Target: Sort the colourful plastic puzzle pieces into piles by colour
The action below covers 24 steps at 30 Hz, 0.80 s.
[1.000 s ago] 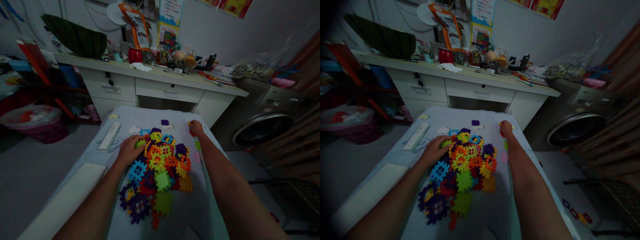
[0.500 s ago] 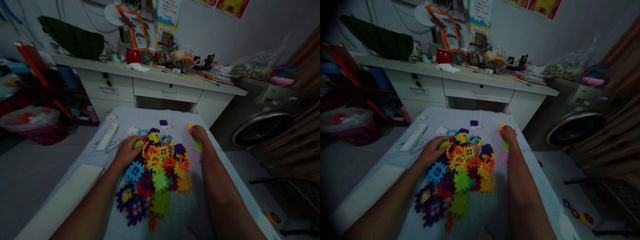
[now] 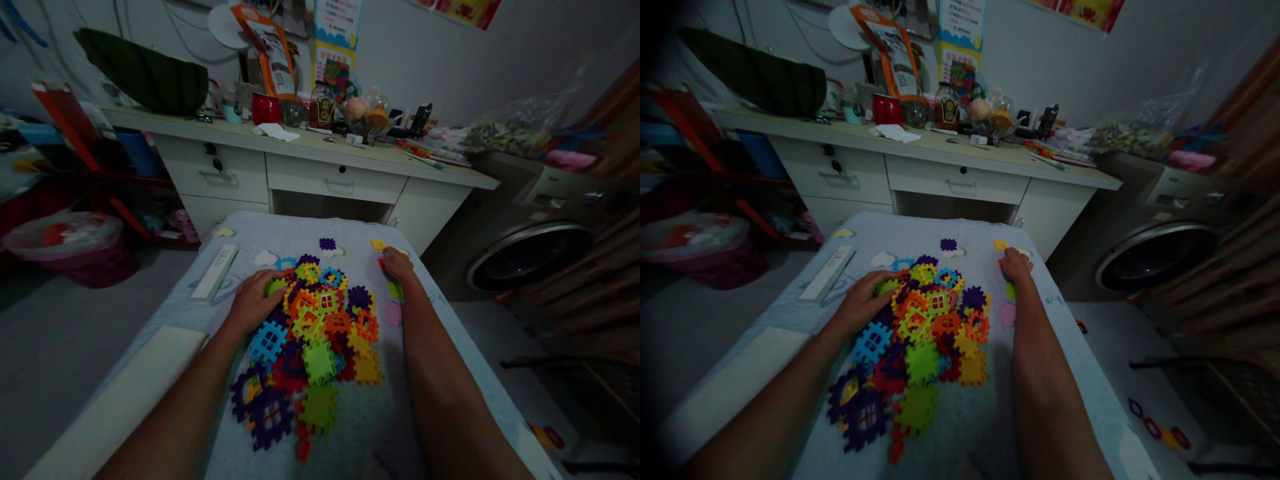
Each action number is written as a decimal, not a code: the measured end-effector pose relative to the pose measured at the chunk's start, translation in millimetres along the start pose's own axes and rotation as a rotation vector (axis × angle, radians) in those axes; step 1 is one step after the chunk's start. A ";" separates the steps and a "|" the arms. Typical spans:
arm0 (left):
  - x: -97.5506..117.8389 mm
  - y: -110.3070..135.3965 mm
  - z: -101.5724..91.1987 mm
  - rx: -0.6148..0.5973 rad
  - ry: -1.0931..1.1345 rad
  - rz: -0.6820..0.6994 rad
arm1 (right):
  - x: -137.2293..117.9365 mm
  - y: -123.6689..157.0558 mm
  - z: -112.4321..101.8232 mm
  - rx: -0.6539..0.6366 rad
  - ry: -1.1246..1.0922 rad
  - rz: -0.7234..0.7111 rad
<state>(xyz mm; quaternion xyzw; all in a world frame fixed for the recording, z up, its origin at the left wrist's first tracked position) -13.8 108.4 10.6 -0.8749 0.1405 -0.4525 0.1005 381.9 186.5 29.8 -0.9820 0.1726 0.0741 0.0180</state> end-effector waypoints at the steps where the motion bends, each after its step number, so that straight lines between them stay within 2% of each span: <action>1: 0.2 0.0 -0.1 0.003 0.002 -0.003 | -2.4 -0.4 -2.9 0.021 -0.022 -0.015; 3: 0.6 0.0 -0.6 0.011 -0.001 -0.010 | -17.4 0.4 -6.7 0.009 -0.102 -0.139; 7: 2.2 -0.4 -0.5 0.012 -0.015 0.001 | -74.3 23.3 -4.4 -0.230 -0.260 -0.568; 10: 1.6 -0.8 0.2 0.008 -0.020 0.005 | -108.8 48.8 -1.2 -0.357 -0.265 -0.733; 13: 0.6 -0.8 0.3 0.013 -0.018 0.003 | -127.9 66.1 2.4 -0.387 -0.196 -0.778; 17: 0.6 -0.4 0.6 0.002 -0.016 0.002 | -136.5 73.5 1.1 -0.340 -0.183 -0.793; 21: 1.0 -0.3 0.3 -0.002 -0.023 -0.006 | -135.4 70.3 -5.3 -0.328 -0.309 -0.762; 24: 1.5 -0.2 0.1 -0.001 -0.028 -0.007 | -126.8 64.7 -17.6 -0.325 -0.464 -0.720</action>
Point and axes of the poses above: each hand's wrist, its own y-axis away from the middle knuckle, its own z-axis out of the palm, x = y × z, the point moved 7 cm from there along -y, towards the middle knuckle, and after that the axes turned 10 degrees about y, right-handed, at the moved point
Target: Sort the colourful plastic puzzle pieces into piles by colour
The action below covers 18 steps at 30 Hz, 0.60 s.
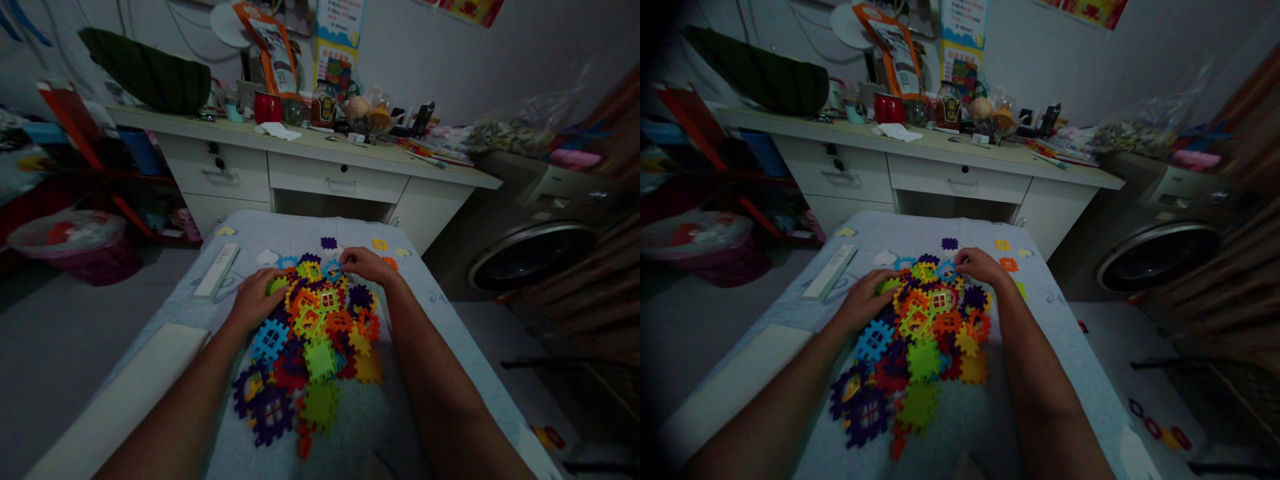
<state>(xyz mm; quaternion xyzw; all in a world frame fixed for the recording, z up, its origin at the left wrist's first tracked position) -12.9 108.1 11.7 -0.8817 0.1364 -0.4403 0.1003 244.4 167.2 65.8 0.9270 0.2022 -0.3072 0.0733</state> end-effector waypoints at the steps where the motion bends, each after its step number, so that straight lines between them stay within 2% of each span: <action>1: 0.1 0.0 0.0 0.000 -0.001 0.000 | 2.3 2.6 -7.9 0.031 -0.048 0.010; 6: -1.3 -0.6 0.5 -0.001 0.000 -0.009 | 24.4 27.3 -59.3 0.273 -0.220 0.100; 9: -2.3 -1.1 0.8 0.003 0.011 -0.009 | 35.4 48.1 -82.6 0.379 -0.159 0.137; 13: -2.5 -1.4 0.5 0.016 0.015 -0.018 | 42.0 83.5 -90.6 0.358 0.085 0.212; 18: -1.7 -2.0 0.1 0.016 0.004 -0.036 | 46.7 143.5 -79.0 0.329 0.349 0.292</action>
Point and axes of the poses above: each hand's wrist, its own y-axis away from the middle knuckle, its own z-axis out of the palm, x = y × z, the point moved 7 cm from there along -y, towards the middle knuckle, and after that the axes turned 10 degrees about y, right-handed, at the moved point
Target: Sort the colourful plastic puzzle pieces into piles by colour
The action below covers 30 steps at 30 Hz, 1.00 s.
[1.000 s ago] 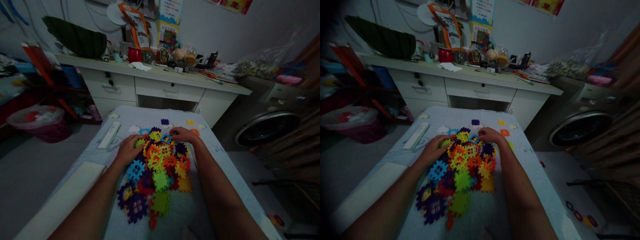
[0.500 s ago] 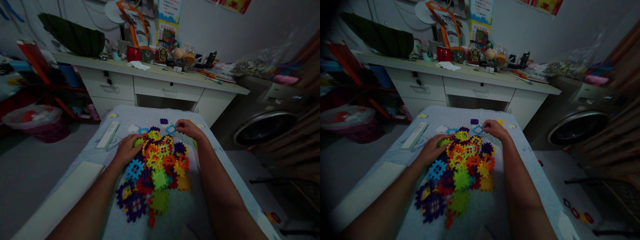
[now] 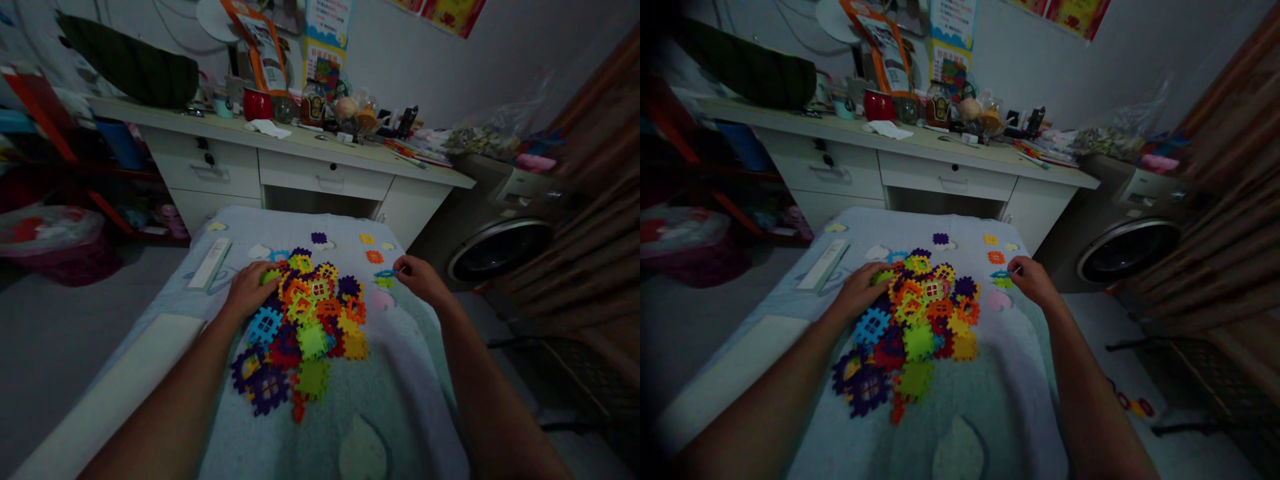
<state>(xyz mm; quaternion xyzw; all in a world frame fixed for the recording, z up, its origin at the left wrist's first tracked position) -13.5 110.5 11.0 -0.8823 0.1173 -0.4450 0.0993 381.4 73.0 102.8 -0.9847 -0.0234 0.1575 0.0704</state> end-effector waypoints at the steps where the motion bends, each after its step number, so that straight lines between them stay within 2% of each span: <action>1: 0.1 -0.2 0.1 -0.002 -0.003 -0.001 | 4.8 12.4 1.0 0.017 0.035 0.013; 4: -0.7 -0.8 0.6 -0.008 -0.011 -0.003 | 16.1 47.2 10.0 0.042 0.094 0.017; 7: -2.5 -1.3 1.0 -0.011 -0.016 -0.006 | 16.7 73.9 27.0 -0.050 0.113 -0.080; 10: -2.9 -1.6 0.7 -0.006 -0.022 -0.002 | 14.8 87.6 38.3 -0.115 0.114 -0.119; 17: -1.6 -2.5 0.0 -0.003 -0.025 0.010 | 13.8 85.0 55.3 -0.152 0.119 -0.078; 22: -2.8 -2.5 0.8 -0.010 -0.038 0.005 | 12.1 83.7 52.2 -0.165 0.120 -0.084; 26: -3.0 -1.9 0.3 -0.003 -0.035 -0.008 | -11.1 74.0 44.6 -0.120 0.085 -0.126; 30: -2.4 -1.2 0.7 -0.010 -0.002 0.002 | -49.5 64.4 53.4 -0.131 0.001 -0.179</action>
Point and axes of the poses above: each hand's wrist, its own y-axis away from the middle knuckle, its own z-axis out of the palm, x = y × z, the point moved 7 cm from there along -y, towards the middle knuckle, and after that the axes turned 10 degrees about y, right-handed, at the moved point
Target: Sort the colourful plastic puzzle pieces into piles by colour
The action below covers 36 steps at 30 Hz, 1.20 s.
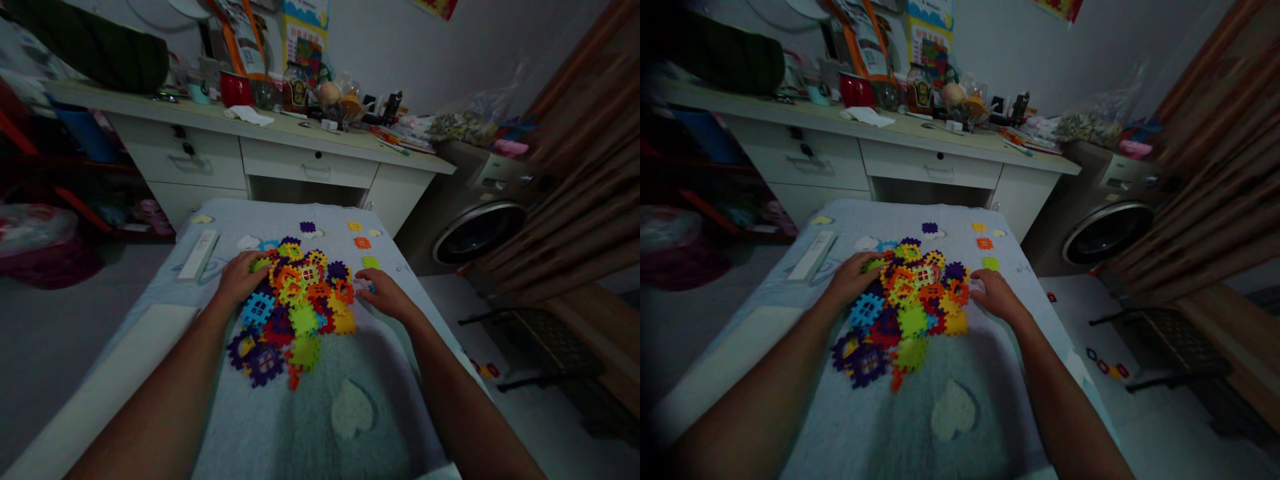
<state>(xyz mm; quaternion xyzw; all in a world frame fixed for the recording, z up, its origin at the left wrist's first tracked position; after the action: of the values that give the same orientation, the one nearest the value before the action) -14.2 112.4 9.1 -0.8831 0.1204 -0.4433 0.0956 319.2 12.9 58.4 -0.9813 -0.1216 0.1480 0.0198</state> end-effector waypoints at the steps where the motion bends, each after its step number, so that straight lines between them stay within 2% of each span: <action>1: -0.1 0.4 -0.4 0.007 0.014 0.000 | -9.5 -2.7 3.1 0.008 -0.018 -0.016; 6: 0.2 4.1 -9.0 0.129 0.107 -0.020 | -52.9 -5.7 16.5 0.119 -0.006 -0.086; 10: 2.8 7.8 -17.6 0.228 0.180 -0.028 | -78.1 -8.9 27.7 0.097 0.039 -0.107; 13: 2.5 10.5 -22.9 0.306 0.223 -0.057 | -88.1 -11.7 32.6 0.058 0.064 -0.115; 18: 3.4 10.5 -19.8 0.304 0.186 -0.076 | -90.7 -8.6 40.7 -0.032 0.108 -0.114; 21: 3.9 9.3 -16.2 0.276 0.156 -0.079 | -92.0 -5.3 42.8 -0.024 0.101 -0.109; 23: 4.0 8.8 -14.4 0.261 0.156 -0.082 | -93.1 -3.6 42.6 0.020 0.062 -0.101; 29: 4.1 8.4 -13.2 0.255 0.167 -0.087 | -87.6 1.8 37.4 0.263 -0.070 -0.062; 36: 4.9 8.6 -14.5 0.265 0.186 -0.075 | -85.2 3.5 31.3 0.401 -0.109 -0.080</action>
<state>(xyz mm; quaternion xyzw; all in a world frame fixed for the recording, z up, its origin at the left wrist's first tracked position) -24.1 101.9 18.9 -0.8218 0.0362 -0.5384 0.1830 231.9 -11.2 52.5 -0.9426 -0.1296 0.2214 0.2137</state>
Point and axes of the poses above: each hand's wrist, its own y-axis away from the middle knuckle, its own z-axis out of the palm, x = y × z, the point moved 7 cm from there along -y, towards the middle knuckle, and after that the axes turned 10 degrees about y, right-handed, at the moved point
